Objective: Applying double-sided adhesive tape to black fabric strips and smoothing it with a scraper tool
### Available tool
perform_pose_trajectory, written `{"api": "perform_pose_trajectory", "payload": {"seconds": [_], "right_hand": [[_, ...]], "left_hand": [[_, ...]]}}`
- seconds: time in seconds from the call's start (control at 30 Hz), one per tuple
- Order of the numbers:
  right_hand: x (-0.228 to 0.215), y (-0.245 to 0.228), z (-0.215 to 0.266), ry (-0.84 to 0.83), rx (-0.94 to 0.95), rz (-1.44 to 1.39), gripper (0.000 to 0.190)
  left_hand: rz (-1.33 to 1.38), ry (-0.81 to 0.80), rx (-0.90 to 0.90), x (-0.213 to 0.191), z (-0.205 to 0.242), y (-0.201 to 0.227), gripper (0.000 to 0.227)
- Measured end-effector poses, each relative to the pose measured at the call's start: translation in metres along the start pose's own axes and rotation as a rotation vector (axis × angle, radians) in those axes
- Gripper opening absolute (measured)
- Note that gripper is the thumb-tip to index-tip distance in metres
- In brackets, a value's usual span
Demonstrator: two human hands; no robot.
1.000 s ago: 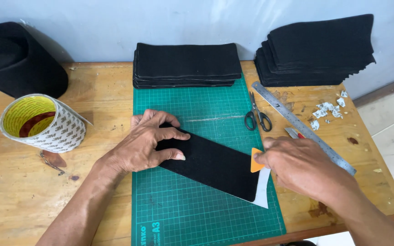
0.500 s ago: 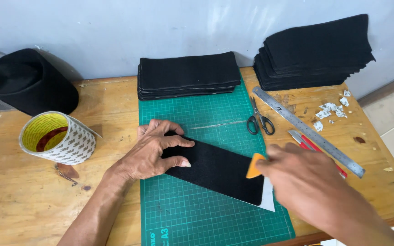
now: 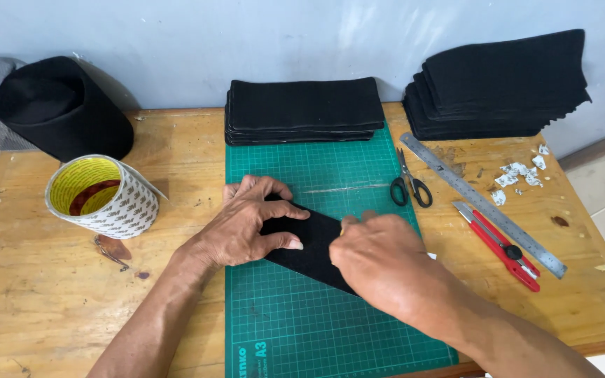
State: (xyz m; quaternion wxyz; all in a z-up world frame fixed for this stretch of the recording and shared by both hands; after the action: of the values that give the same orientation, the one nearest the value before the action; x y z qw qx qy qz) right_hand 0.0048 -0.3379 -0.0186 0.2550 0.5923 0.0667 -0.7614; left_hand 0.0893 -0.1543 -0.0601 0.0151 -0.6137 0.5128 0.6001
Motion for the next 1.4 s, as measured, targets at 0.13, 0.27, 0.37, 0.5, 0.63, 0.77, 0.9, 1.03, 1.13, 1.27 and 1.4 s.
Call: {"api": "perform_pose_trajectory", "payload": {"seconds": [0.13, 0.27, 0.37, 0.5, 0.63, 0.77, 0.9, 1.03, 1.13, 1.27, 1.4], "right_hand": [[0.009, 0.025, 0.038, 0.019, 0.003, -0.002, 0.020], [0.023, 0.046, 0.067, -0.085, 0.110, -0.035, 0.032], [0.039, 0.058, 0.087, -0.088, 0.152, -0.022, 0.042], [0.070, 0.075, 0.111, -0.068, 0.275, -0.025, 0.055], [0.081, 0.079, 0.130, -0.004, 0.300, -0.048, 0.051], [0.071, 0.081, 0.150, -0.143, 0.433, -0.070, 0.058], [0.086, 0.096, 0.175, 0.007, 0.475, 0.124, 0.049], [0.014, 0.042, 0.118, 0.446, 0.190, 0.163, 0.061], [-0.006, 0.001, 0.057, 0.339, 0.062, -0.031, 0.030], [0.007, -0.033, 0.008, 0.368, -0.037, 0.078, 0.015], [0.018, -0.033, 0.001, 0.196, -0.064, 0.124, 0.017]], "left_hand": [[0.004, -0.013, -0.015, 0.001, -0.001, -0.001, 0.045], [-0.001, -0.023, -0.043, 0.004, 0.000, -0.003, 0.044], [-0.011, -0.011, -0.042, 0.005, -0.001, -0.004, 0.044], [-0.014, -0.019, -0.068, 0.004, -0.002, -0.002, 0.044], [-0.022, -0.003, -0.043, 0.006, -0.002, -0.003, 0.044], [-0.008, -0.001, -0.048, 0.004, -0.002, -0.001, 0.043], [0.019, 0.011, -0.036, 0.003, -0.001, 0.000, 0.043], [0.021, 0.028, -0.045, 0.002, 0.000, 0.000, 0.043], [0.008, 0.027, -0.026, 0.001, 0.001, 0.000, 0.043], [0.005, 0.033, 0.005, 0.001, 0.002, -0.001, 0.042], [-0.022, 0.015, 0.001, 0.000, 0.003, -0.001, 0.045]]}}
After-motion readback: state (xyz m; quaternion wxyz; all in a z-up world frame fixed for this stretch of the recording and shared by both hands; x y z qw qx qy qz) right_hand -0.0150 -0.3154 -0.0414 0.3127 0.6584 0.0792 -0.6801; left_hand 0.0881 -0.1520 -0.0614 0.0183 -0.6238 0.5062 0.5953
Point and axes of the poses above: each hand's wrist, its own z-axis away from the middle knuckle, its own x-axis out of the palm, y = z × x, the point moved 3 cm from there along -z, towards the middle knuckle, and after that the axes turned 13 degrees about y, right-handed, at the moved point
